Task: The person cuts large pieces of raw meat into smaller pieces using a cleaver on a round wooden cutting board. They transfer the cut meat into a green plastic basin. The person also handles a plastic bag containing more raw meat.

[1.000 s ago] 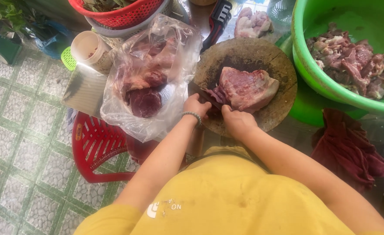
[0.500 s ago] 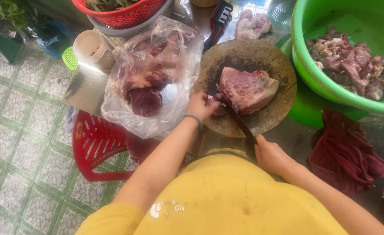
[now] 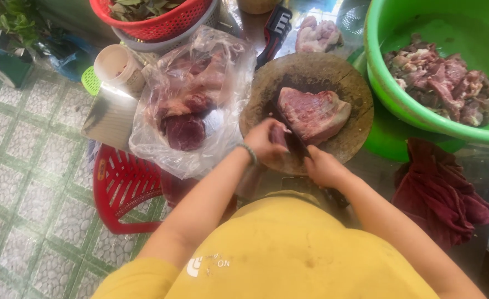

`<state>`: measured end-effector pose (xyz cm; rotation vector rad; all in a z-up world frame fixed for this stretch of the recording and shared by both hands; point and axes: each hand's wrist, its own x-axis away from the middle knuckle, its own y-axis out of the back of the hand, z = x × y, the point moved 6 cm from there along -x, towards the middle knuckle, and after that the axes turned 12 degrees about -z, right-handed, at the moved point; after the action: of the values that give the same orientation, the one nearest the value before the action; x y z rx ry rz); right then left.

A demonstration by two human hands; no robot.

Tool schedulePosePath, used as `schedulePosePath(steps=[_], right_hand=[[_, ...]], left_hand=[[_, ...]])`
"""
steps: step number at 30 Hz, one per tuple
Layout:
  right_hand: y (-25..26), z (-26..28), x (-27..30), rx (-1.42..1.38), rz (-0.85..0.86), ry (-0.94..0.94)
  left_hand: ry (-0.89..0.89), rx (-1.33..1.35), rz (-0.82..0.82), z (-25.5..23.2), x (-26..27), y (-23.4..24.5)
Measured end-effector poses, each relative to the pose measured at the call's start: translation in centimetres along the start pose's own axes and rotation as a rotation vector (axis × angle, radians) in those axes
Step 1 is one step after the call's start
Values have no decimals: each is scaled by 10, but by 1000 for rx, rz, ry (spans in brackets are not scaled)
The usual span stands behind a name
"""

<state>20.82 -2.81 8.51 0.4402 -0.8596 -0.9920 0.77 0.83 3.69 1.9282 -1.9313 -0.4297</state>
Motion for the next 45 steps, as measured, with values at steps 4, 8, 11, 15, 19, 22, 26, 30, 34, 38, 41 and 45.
schedulePosePath(steps=[4,8,11,15,19,22,26,30,34,38,41,45], right_hand=[[0,-5,6,-230,59,-29],[0,-3,18,-412,46,-77],[-7,-3,22,-494,75,-99],[-10,-10,20,-533,149,-83],[-21,-11,26,-497,217,-139],[-28,-21,17,-490,176,-78],[-32,-12,13,-624,255,-135],[-35,-3,2,-595,253,-104],[-38,14,-11,-608,250,-85],[-40,32,-31,-474,162,-20],[-44,36,-41,-473,143,-3],[-45,51,-49,-504,157,14]], left_hand=[[97,-376,-257,-5,1,49],[212,-370,-489,12,1,54],[367,-130,-454,38,3,43],[501,111,-417,74,-5,34],[606,139,-369,63,2,46],[586,119,-345,64,-1,42],[512,114,-326,70,-3,42],[502,26,-296,61,-2,44],[493,-33,-295,54,-1,51],[492,-63,-296,48,-1,58],[512,-55,-297,52,3,57],[529,-46,-309,57,0,57]])
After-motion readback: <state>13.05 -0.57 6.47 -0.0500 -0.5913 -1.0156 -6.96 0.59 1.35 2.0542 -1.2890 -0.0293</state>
